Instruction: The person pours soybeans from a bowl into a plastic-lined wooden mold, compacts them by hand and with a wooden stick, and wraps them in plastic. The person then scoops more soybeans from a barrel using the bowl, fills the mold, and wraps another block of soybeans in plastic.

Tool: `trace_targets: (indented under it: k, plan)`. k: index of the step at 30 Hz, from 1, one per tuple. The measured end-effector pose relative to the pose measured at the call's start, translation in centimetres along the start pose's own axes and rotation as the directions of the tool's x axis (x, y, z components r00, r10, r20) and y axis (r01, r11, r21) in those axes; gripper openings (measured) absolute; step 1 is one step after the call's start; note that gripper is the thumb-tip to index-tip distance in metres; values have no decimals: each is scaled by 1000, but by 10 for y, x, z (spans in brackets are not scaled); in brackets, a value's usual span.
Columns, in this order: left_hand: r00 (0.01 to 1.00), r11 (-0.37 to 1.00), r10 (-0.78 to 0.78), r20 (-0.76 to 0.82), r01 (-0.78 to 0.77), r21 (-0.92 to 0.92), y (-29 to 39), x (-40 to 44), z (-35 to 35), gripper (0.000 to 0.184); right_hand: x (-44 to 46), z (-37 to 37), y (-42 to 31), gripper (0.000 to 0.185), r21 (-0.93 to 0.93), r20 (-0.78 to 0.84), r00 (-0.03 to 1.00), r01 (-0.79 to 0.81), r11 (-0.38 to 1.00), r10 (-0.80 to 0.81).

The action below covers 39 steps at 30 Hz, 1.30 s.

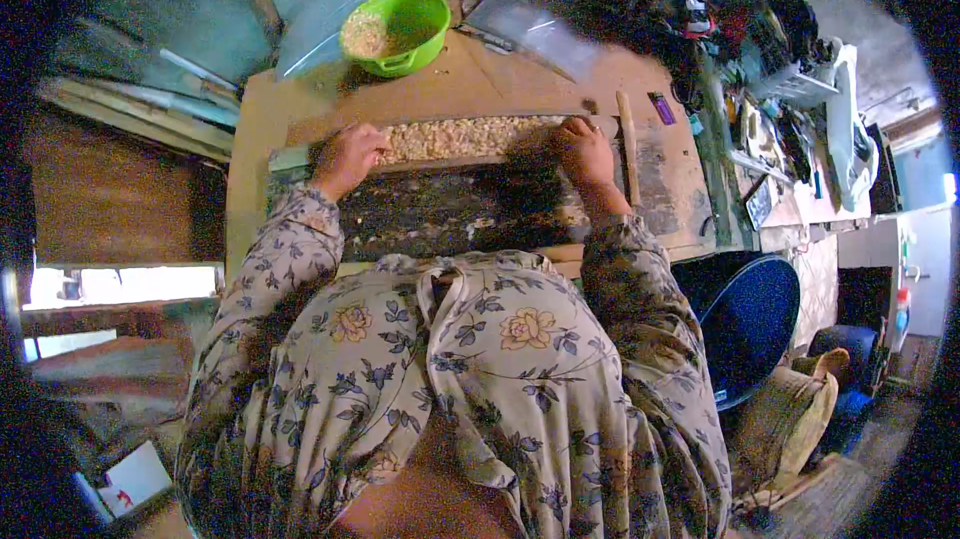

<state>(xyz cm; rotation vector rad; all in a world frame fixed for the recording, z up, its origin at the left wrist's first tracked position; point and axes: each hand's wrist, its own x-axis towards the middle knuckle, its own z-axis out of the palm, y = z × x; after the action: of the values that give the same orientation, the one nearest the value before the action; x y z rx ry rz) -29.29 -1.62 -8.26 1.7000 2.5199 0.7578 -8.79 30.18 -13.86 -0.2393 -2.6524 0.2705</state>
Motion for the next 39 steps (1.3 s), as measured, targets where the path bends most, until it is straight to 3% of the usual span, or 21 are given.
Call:
trace_targets:
  k: [6, 8, 14, 18, 21, 23, 26, 28, 31, 32, 33, 35, 37, 38, 39]
  plan:
    - [997, 1000, -18, -80, 20, 15, -10, -19, -9, 10, -3, -5, -8, 17, -7, 50, 996, -76, 997, 76]
    - [992, 987, -58, -115, 74, 143, -18, -28, -20, 9, -5, -5, -13, 17, -36, 59, 993, -97, 995, 99]
    - [982, 977, -2, -191, 42, 208, -41, -45, -20, 8, -5, 2, -14, 17, -59, 87, 982, -164, 985, 169]
    - [993, 978, 18, -120, 7, 206, -38, -39, -28, 7, -5, -8, -22, 17, -6, 87, 976, -198, 980, 198]
    - [1000, 978, 5, 14, -7, 210, -32, -23, -30, 12, -7, -2, -20, 18, -27, -3, 983, -182, 983, 182]
    - [1000, 995, 13, -18, -11, 98, -11, -2, -17, 28, -7, -2, -21, 18, -78, 15, 989, -144, 987, 146]
    - [994, 988, 103, 17, -105, 112, 20, 30, 24, 41, -10, 5, -18, 17, -6, 16, 980, -198, 980, 198]
    - [985, 964, 81, 150, -116, 241, 35, 40, 47, 53, -13, 5, -14, 17, -15, 29, 987, -156, 988, 156]
    - [986, 948, 103, 134, -138, 286, 43, 40, 60, 53, -19, 6, -13, 17, -76, 14, 986, -162, 984, 164]
    - [985, 951, 90, 150, -129, 281, 43, 39, 59, 52, -23, 11, -10, 18, -14, 24, 986, -165, 986, 166]
    - [980, 951, 113, 164, -155, 269, 43, 40, 60, 52, -27, 1, -14, 17, -101, -12, 997, -79, 992, 79]
    - [989, 942, 116, 92, -139, 305, 45, 40, 63, 46, -36, -20, -22, 18, -41, 0, 994, -110, 993, 110]
    - [981, 927, 115, 154, -162, 339, 49, 42, 58, 47, -57, -40, -24, 21, -33, -157, 950, -280, 960, 271]
    - [984, 925, 106, 146, -152, 349, 50, 41, 59, 47, -71, -47, -12, 18, 107, -294, 893, -322, 941, 340]
    - [986, 923, 93, 138, -137, 361, 51, 39, 60, 49, -90, -53, 5, 18, 80, -302, 880, -360, 929, 367]
